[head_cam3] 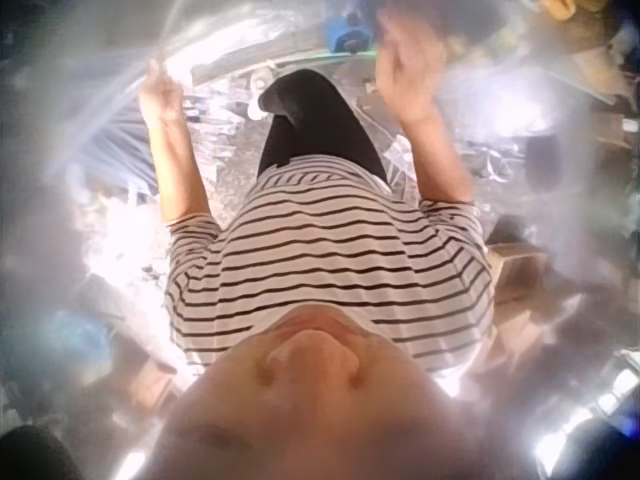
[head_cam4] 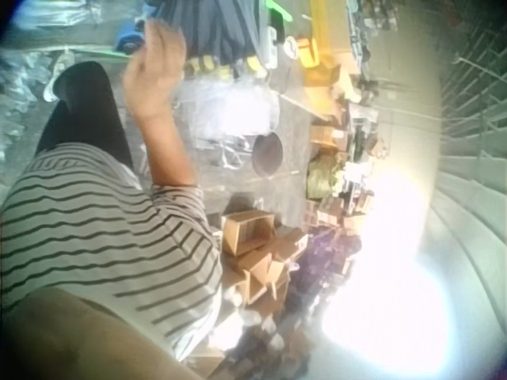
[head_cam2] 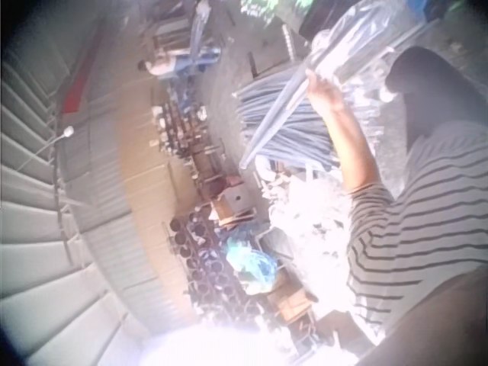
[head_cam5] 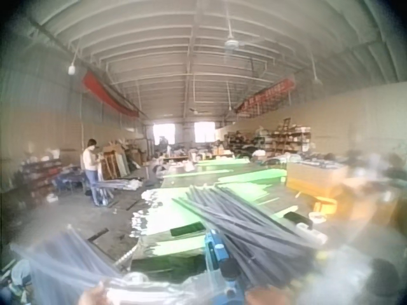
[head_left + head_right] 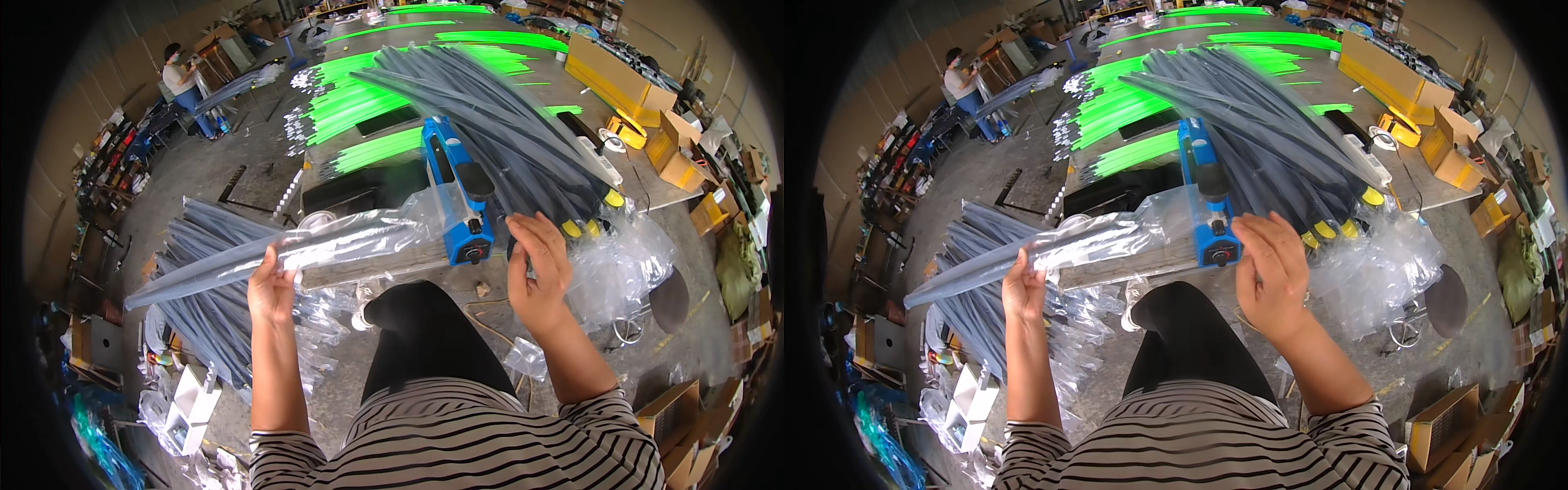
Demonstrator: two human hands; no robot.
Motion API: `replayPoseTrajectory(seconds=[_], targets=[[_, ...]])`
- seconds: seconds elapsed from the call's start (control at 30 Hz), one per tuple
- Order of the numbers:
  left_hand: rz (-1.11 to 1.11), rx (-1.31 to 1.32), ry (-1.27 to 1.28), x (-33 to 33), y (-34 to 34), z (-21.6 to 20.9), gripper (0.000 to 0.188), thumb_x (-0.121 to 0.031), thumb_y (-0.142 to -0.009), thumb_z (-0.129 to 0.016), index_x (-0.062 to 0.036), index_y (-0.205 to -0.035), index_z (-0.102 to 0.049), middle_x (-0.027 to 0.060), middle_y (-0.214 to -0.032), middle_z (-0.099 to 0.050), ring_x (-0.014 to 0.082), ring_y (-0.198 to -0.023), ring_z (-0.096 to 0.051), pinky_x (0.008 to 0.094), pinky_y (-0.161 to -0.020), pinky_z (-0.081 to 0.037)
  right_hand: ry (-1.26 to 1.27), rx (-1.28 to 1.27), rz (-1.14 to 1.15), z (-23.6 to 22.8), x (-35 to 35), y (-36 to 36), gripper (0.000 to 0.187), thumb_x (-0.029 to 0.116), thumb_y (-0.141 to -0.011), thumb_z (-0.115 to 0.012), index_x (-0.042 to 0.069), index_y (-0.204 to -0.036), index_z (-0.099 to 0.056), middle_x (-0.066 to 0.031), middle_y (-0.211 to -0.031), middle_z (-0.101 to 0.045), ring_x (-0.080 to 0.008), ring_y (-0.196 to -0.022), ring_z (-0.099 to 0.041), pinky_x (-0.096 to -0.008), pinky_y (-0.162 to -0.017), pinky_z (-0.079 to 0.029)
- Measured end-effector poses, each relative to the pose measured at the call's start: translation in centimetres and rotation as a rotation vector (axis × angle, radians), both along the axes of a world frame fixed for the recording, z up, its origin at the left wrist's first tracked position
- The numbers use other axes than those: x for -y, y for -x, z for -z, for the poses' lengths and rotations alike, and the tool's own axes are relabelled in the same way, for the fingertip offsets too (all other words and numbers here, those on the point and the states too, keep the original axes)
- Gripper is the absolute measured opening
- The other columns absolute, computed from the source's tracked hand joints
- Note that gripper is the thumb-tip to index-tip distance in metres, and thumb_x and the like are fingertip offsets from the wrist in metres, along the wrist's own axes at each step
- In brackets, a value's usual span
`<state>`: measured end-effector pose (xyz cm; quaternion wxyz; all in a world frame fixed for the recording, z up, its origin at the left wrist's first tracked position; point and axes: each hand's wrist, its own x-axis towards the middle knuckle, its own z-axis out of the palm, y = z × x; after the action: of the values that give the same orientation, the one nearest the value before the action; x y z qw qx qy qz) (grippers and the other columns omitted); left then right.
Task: The person wraps long gray poles in clear plastic bags and seals them using a handheld heat sealer. They then use scissors to trim the excess plastic from the sealed ends. The person repeats this process for multiple poles, stacking the finished items on a table.
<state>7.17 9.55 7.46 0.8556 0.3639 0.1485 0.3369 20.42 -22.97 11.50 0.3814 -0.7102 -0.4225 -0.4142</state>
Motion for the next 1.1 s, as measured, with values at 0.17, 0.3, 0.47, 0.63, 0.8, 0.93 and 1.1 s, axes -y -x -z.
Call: replayPoseTrajectory(seconds=[0.17, 0.3, 0.47, 0.63, 0.8, 0.93, 1.1], targets=[[-0.094, -0.029, 0.036, 1.4, 3.4, -1.5, 0.023, -0.009, -0.078, -0.057, 0.0049, -0.096, -0.054, 0.0143, -0.095, -0.059, 0.0217, -0.091, -0.057, 0.0344, -0.082, -0.047, 0.012, -0.008, -0.156, -1.6, -1.3, 1.9, 0.031, -0.002, -0.065, -0.057, 0.001, -0.096, -0.055, -0.0117, -0.092, -0.058, -0.0269, -0.084, -0.056, -0.0391, -0.078, -0.044], [-0.112, -0.050, -0.026, 3.6, 5.4, -3.1, 0.021, -0.009, -0.078, -0.057, 0.0043, -0.094, -0.055, 0.0133, -0.093, -0.059, 0.0225, -0.085, -0.058, 0.0332, -0.069, -0.050, 0.200, -0.048, -0.297, -4.5, -2.6, 5.1, 0.040, 0.017, -0.066, -0.068, 0.001, -0.100, -0.055, -0.0133, -0.098, -0.057, -0.0271, -0.091, -0.055, -0.0401, -0.083, -0.043], [0.050, -0.122, -0.237, 6.9, 6.6, -1.9, 0.023, -0.007, -0.071, -0.064, 0.0011, -0.091, -0.056, 0.0125, -0.083, -0.060, 0.0243, -0.077, -0.060, 0.0324, -0.062, -0.048, 0.553, -0.236, -0.428, -1.2, -3.9, 8.0, 0.056, 0.031, -0.068, -0.066, 0.001, -0.112, -0.046, -0.0138, -0.100, -0.054, -0.0260, -0.086, -0.055, -0.0369, -0.078, -0.044], [0.285, -0.197, -0.330, 7.0, 6.0, -1.9, 0.025, -0.003, -0.070, -0.064, 0.0045, -0.092, -0.056, 0.0150, -0.083, -0.061, 0.0202, -0.076, -0.060, 0.0245, -0.056, -0.042, 0.692, -0.722, -0.686, 4.0, -4.4, 8.1, 0.056, 0.028, -0.076, -0.063, -0.001, -0.117, -0.039, -0.0125, -0.084, -0.060, -0.0177, -0.066, -0.060, -0.0292, -0.057, -0.049], [0.401, -0.203, -0.297, 7.1, 2.1, -2.8, 0.034, -0.018, -0.079, -0.060, 0.0051, -0.102, -0.051, 0.0121, -0.087, -0.061, 0.0173, -0.074, -0.058, 0.0274, -0.066, -0.047, 0.413, -1.518, -0.921, 5.4, -5.7, 8.4, 0.027, 0.018, -0.079, -0.059, 0.000, -0.096, -0.051, -0.0007, -0.063, -0.054, -0.0062, -0.055, -0.051, -0.0222, -0.049, -0.042], [0.428, -0.344, -0.318, 8.0, 0.4, 1.6, 0.053, -0.035, -0.081, -0.056, 0.0066, -0.110, -0.044, 0.0159, -0.102, -0.055, 0.0243, -0.089, -0.056, 0.0345, -0.080, -0.046, 0.204, -1.411, -0.707, 6.4, -8.1, 7.0, 0.021, 0.017, -0.077, -0.059, -0.001, -0.087, -0.053, -0.0024, -0.058, -0.053, -0.0070, -0.048, -0.048, -0.0225, -0.044, -0.038], [0.455, -0.397, -0.270, 11.0, 2.5, 5.3, 0.054, -0.038, -0.082, -0.053, 0.0050, -0.114, -0.043, 0.0151, -0.103, -0.055, 0.0221, -0.092, -0.056, 0.0322, -0.077, -0.046, -0.044, -1.566, -0.583, 7.6, -11.1, 5.6, 0.017, 0.014, -0.080, -0.056, 0.000, -0.078, -0.046, -0.0009, -0.047, -0.043, -0.0070, -0.033, -0.036, -0.0230, -0.030, -0.026]])
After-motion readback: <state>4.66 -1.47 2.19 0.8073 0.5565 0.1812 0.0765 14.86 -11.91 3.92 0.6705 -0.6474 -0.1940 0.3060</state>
